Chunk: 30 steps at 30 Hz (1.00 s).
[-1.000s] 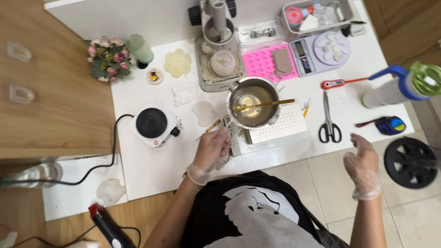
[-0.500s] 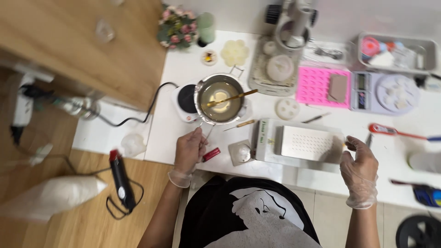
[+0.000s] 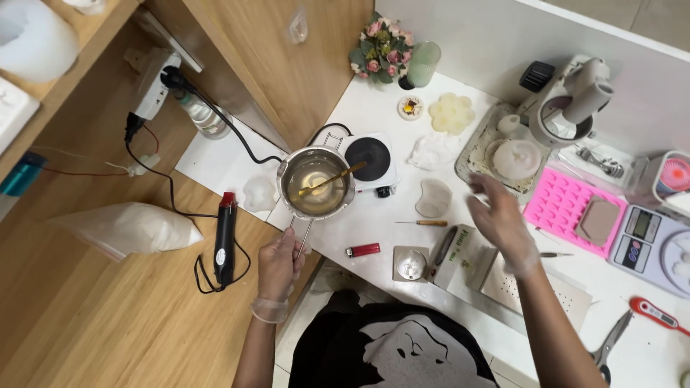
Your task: Stirring melting wax in a pot and checking its temperature using a digital thermometer.
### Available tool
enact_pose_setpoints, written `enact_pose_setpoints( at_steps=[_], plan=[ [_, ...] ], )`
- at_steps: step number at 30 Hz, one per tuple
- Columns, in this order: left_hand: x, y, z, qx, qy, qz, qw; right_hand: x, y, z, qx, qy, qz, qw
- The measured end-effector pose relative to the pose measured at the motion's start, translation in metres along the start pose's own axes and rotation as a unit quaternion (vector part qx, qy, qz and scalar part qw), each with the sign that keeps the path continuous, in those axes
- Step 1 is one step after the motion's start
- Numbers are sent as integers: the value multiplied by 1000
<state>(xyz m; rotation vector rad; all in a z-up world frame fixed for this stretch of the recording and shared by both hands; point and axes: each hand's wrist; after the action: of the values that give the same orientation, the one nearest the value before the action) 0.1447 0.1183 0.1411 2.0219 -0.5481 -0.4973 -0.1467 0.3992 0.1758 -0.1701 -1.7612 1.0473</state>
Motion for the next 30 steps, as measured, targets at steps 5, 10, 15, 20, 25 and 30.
enact_pose_setpoints(
  at_steps=[5, 10, 15, 20, 25, 30],
  plan=[
    [-4, 12, -7, 28, 23, -12, 999, -42, 4, 153, 57, 3, -60, 997],
    [-5, 7, -10, 32, 44, -1, 999, -83, 41, 315, 31, 59, -117, 991],
    [8, -23, -5, 93, 84, -10, 992, -91, 51, 403, -35, 23, -169, 985],
    [54, -110, 34, 94, 111, -49, 988, -102, 55, 424, -30, 6, -170, 985],
    [34, -95, 38, 136, 146, -37, 979, -111, 70, 408, 23, 51, -114, 992],
    [1, -50, 43, 102, 123, -35, 987, -126, 69, 404, 54, 113, -30, 992]
  ],
)
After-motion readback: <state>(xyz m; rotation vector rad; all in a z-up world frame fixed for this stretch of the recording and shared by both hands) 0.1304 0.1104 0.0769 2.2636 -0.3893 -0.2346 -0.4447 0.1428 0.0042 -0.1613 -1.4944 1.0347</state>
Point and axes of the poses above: each hand's wrist, its own z-axis towards the middle knuckle, its own x-axis out of the back of the hand, y = z × x, and after that the axes turned 4 degrees about -z, right-handed
